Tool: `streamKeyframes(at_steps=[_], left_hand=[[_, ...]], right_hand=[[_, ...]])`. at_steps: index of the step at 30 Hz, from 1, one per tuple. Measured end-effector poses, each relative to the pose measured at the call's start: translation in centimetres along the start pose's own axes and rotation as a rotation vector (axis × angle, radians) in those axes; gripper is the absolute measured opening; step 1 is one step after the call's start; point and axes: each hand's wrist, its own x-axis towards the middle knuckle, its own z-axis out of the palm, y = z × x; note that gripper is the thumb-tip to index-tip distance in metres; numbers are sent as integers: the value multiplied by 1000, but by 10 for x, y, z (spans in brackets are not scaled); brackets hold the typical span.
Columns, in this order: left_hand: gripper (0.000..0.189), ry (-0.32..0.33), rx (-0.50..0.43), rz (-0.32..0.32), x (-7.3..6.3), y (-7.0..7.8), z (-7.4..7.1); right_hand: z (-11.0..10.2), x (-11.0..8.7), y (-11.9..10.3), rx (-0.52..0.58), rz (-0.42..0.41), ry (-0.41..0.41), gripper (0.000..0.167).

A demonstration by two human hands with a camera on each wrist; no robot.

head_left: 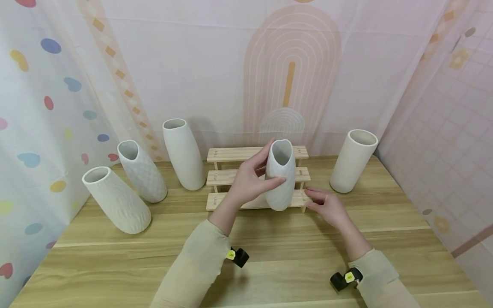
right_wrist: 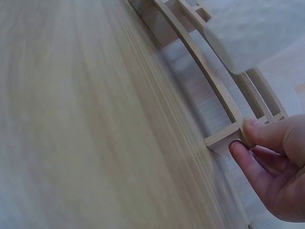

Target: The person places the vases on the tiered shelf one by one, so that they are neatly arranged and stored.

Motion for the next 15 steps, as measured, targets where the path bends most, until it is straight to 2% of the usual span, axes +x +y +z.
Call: streamKeyframes(at_steps=[7,15], left_hand=[[87,-23,-12,-25,12,-11,6],[89,-22,-5,-65,18,-20,11]], right_hand=[[0,1,0,9,-9,3,38],[0,0,0,22,-11,5,38]])
